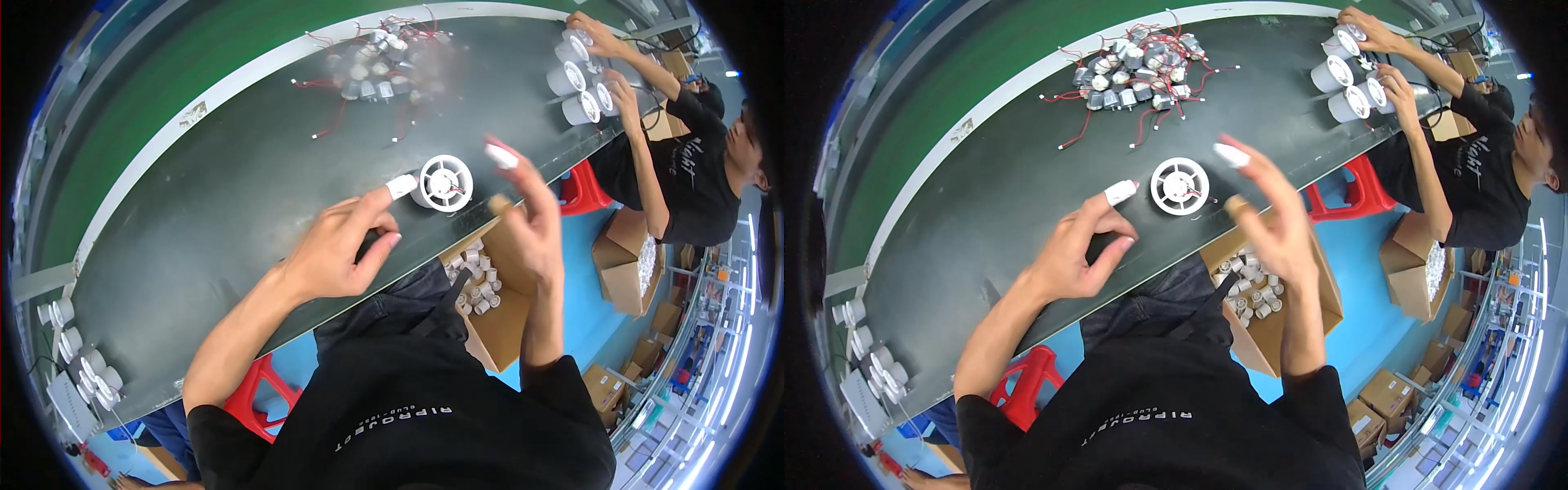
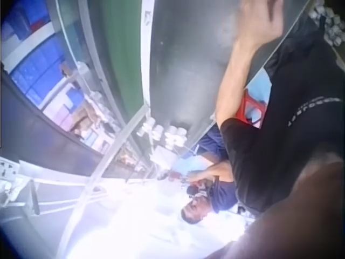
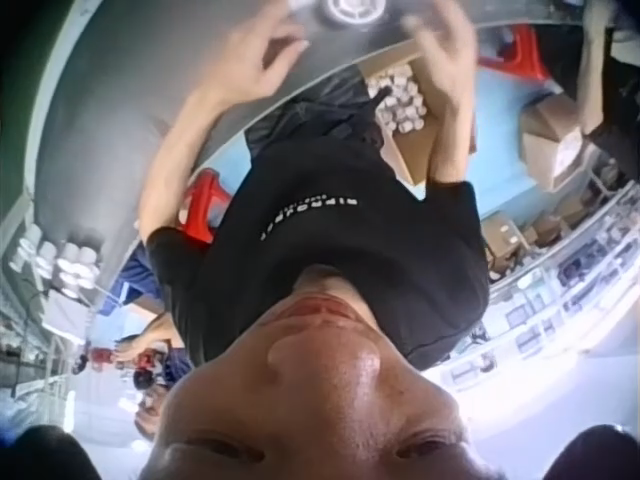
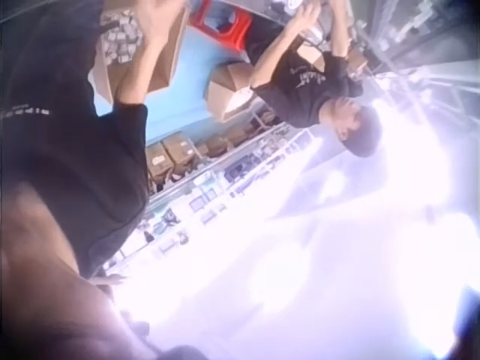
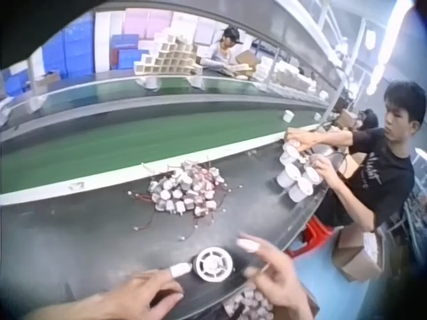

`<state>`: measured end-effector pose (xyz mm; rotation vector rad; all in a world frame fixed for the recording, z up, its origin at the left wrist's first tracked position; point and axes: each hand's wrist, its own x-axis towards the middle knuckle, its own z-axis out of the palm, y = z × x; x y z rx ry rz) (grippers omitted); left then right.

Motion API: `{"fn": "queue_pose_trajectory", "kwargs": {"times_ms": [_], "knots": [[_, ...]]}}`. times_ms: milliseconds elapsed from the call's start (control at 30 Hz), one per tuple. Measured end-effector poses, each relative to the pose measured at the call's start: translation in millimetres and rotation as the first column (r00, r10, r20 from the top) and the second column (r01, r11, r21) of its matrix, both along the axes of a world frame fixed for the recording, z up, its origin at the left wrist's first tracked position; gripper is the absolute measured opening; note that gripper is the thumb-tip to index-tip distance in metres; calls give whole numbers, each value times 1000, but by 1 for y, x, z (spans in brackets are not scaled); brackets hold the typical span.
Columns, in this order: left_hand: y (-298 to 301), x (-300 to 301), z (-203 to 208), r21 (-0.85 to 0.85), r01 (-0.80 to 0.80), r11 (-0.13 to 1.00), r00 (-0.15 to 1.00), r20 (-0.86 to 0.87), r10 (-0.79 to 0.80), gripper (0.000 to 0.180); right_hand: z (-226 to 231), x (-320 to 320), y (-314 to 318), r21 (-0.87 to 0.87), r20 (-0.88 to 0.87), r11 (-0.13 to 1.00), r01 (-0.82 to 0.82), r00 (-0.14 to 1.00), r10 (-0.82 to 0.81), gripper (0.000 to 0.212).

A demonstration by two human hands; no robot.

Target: The person assembles small white cylindrical electronic components by hand, inserting internal parts and managing wiring into a housing at an assembly line.

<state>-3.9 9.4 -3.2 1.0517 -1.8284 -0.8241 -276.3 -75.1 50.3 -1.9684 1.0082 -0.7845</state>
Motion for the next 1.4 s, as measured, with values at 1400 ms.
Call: {"fn": "queue_pose_trajectory", "kwargs": {"times_ms": [1400], "knots": [[-8, 5, -7, -109, -304, 947, 949, -120, 291, 61, 4, 94, -1, -426, -145, 886, -185, 980, 135, 29]]}}
